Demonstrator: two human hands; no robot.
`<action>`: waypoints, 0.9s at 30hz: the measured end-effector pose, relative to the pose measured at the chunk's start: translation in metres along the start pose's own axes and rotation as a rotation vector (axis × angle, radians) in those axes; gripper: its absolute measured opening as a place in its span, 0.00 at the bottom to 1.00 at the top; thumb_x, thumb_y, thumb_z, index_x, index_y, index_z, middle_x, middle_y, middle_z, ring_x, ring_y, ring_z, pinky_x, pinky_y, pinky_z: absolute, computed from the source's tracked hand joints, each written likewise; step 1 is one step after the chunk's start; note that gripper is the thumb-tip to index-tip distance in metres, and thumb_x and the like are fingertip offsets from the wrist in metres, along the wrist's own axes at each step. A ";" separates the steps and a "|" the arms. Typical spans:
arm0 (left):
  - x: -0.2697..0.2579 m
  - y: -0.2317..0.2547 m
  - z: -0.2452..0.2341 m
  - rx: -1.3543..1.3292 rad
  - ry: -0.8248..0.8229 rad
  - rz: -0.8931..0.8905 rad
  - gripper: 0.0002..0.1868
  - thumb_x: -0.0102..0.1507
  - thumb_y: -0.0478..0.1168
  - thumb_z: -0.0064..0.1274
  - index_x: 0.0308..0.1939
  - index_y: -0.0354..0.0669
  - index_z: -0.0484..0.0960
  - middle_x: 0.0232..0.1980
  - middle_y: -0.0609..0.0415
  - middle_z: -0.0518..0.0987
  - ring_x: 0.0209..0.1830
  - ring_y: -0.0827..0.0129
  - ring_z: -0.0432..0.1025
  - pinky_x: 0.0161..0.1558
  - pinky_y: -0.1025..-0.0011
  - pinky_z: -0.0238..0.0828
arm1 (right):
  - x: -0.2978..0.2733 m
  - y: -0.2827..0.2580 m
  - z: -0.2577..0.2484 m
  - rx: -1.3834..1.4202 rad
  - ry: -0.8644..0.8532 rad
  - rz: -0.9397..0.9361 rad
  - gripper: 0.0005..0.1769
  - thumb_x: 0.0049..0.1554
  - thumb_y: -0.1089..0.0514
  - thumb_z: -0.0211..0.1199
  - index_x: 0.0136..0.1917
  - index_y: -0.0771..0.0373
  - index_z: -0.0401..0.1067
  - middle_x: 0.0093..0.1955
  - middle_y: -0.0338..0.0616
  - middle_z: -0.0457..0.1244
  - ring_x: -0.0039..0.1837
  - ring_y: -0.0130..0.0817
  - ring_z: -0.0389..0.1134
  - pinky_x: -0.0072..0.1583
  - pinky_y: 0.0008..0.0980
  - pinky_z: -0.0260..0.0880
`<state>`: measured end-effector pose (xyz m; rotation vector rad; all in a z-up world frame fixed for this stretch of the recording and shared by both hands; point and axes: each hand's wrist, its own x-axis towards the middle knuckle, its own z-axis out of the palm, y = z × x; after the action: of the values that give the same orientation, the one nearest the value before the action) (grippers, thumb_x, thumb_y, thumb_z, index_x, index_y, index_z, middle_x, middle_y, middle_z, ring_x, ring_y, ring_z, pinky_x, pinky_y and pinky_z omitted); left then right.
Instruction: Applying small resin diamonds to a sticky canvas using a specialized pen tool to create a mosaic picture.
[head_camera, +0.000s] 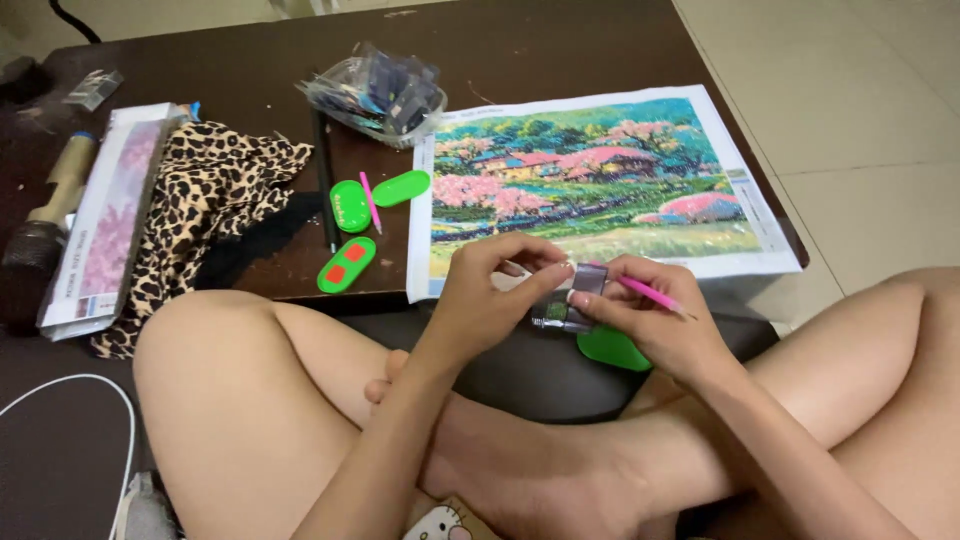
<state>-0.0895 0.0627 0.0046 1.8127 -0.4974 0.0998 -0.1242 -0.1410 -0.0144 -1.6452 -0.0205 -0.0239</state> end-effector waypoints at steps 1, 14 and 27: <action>0.000 -0.002 0.001 0.000 -0.007 0.000 0.10 0.57 0.48 0.65 0.39 0.53 0.86 0.34 0.63 0.83 0.37 0.74 0.80 0.44 0.76 0.74 | -0.003 0.003 -0.003 0.002 0.006 0.002 0.06 0.48 0.69 0.73 0.39 0.68 0.76 0.26 0.43 0.65 0.31 0.23 0.62 0.37 0.21 0.62; 0.003 -0.004 0.003 -0.068 -0.049 0.023 0.04 0.58 0.39 0.64 0.36 0.48 0.87 0.31 0.55 0.84 0.37 0.68 0.79 0.44 0.67 0.76 | -0.013 -0.020 0.005 0.500 -0.075 0.487 0.38 0.60 0.38 0.46 0.55 0.80 0.68 0.51 0.82 0.66 0.52 0.67 0.70 0.56 0.60 0.70; 0.001 0.005 0.011 -0.213 -0.090 0.082 0.05 0.59 0.40 0.64 0.38 0.49 0.87 0.34 0.54 0.84 0.39 0.69 0.78 0.45 0.69 0.74 | -0.015 0.044 -0.040 0.900 -0.242 0.460 0.17 0.55 0.70 0.58 0.57 0.80 0.70 0.52 0.67 0.68 0.48 0.41 0.70 0.46 0.23 0.73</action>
<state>-0.0923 0.0507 0.0066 1.5935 -0.6230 0.0200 -0.1382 -0.1838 -0.0557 -0.7163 0.1443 0.4721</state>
